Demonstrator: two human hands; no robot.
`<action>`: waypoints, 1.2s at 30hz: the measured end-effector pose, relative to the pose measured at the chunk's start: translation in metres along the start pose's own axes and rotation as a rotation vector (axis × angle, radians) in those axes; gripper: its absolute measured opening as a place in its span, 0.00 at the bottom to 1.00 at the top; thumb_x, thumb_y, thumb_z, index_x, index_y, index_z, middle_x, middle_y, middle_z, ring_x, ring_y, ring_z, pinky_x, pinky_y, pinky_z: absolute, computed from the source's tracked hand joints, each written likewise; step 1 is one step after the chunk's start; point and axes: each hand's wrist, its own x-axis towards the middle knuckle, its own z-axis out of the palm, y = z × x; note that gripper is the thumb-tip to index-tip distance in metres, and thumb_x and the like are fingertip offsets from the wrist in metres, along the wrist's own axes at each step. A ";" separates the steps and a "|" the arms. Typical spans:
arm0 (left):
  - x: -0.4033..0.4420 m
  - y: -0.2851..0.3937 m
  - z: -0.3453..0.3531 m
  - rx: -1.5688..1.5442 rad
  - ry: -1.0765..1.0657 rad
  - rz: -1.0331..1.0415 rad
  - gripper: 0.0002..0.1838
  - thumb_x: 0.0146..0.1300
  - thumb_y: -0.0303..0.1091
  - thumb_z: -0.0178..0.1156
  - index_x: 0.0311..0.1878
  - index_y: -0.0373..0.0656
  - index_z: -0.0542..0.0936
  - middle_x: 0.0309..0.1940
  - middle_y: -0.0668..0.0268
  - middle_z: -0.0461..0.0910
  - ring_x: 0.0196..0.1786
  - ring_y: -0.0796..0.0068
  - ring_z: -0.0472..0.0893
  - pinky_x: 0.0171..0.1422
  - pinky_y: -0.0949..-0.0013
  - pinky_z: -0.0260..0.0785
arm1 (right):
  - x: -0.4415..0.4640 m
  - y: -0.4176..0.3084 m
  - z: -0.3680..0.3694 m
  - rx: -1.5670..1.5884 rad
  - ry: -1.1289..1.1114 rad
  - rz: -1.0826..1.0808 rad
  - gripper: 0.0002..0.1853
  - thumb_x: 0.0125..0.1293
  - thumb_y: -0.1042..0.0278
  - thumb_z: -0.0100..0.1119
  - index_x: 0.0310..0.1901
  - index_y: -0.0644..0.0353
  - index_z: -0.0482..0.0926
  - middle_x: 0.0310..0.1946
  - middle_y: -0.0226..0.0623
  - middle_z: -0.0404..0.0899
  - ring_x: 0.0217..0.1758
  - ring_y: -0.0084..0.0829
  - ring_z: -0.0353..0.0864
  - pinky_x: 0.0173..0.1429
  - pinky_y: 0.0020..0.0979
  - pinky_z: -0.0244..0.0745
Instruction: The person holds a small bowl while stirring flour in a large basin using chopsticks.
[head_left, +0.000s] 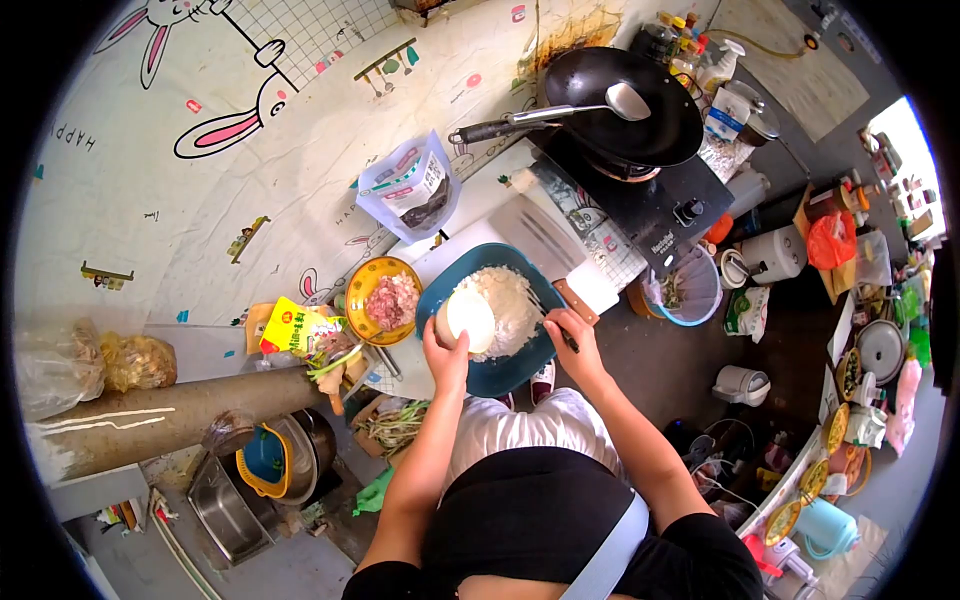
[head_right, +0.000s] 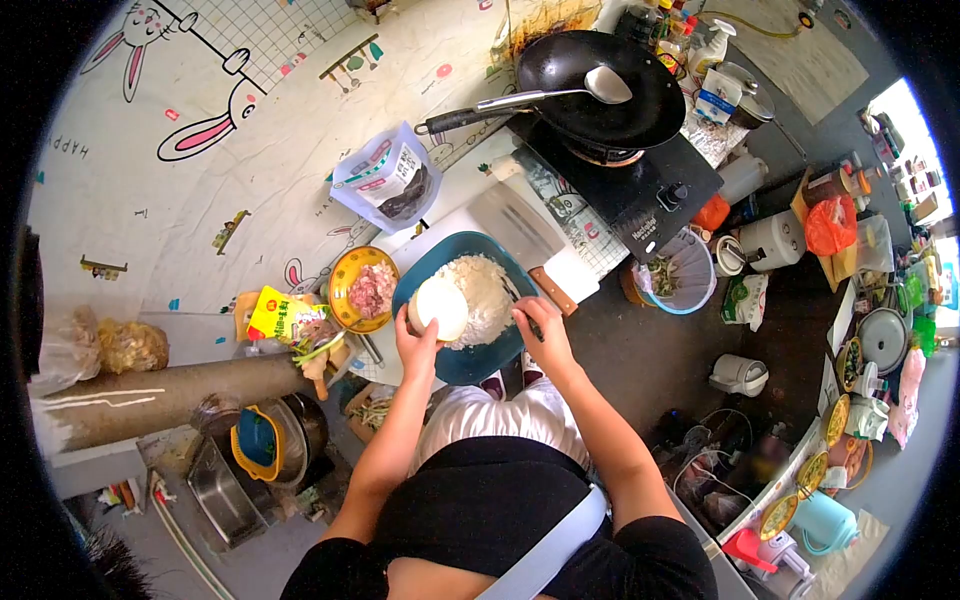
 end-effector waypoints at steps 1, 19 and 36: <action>0.000 0.001 0.001 -0.007 0.003 0.003 0.39 0.60 0.25 0.68 0.74 0.40 0.61 0.60 0.55 0.73 0.49 0.68 0.82 0.32 0.72 0.80 | -0.001 -0.002 0.000 -0.003 -0.008 0.001 0.05 0.70 0.73 0.61 0.42 0.66 0.80 0.40 0.47 0.82 0.44 0.48 0.83 0.50 0.38 0.77; -0.017 0.029 -0.028 -0.316 0.009 -0.295 0.28 0.73 0.32 0.53 0.74 0.46 0.59 0.65 0.56 0.69 0.60 0.53 0.80 0.50 0.45 0.85 | -0.003 -0.005 0.016 -0.029 -0.099 -0.008 0.07 0.72 0.70 0.60 0.44 0.65 0.81 0.41 0.48 0.82 0.45 0.50 0.83 0.48 0.40 0.77; -0.026 0.026 -0.049 -0.356 -0.004 -0.336 0.25 0.74 0.35 0.52 0.72 0.47 0.61 0.65 0.56 0.70 0.60 0.53 0.80 0.50 0.45 0.84 | 0.002 -0.005 0.022 -0.074 -0.157 -0.048 0.05 0.70 0.73 0.60 0.43 0.65 0.80 0.43 0.48 0.81 0.46 0.53 0.82 0.49 0.41 0.77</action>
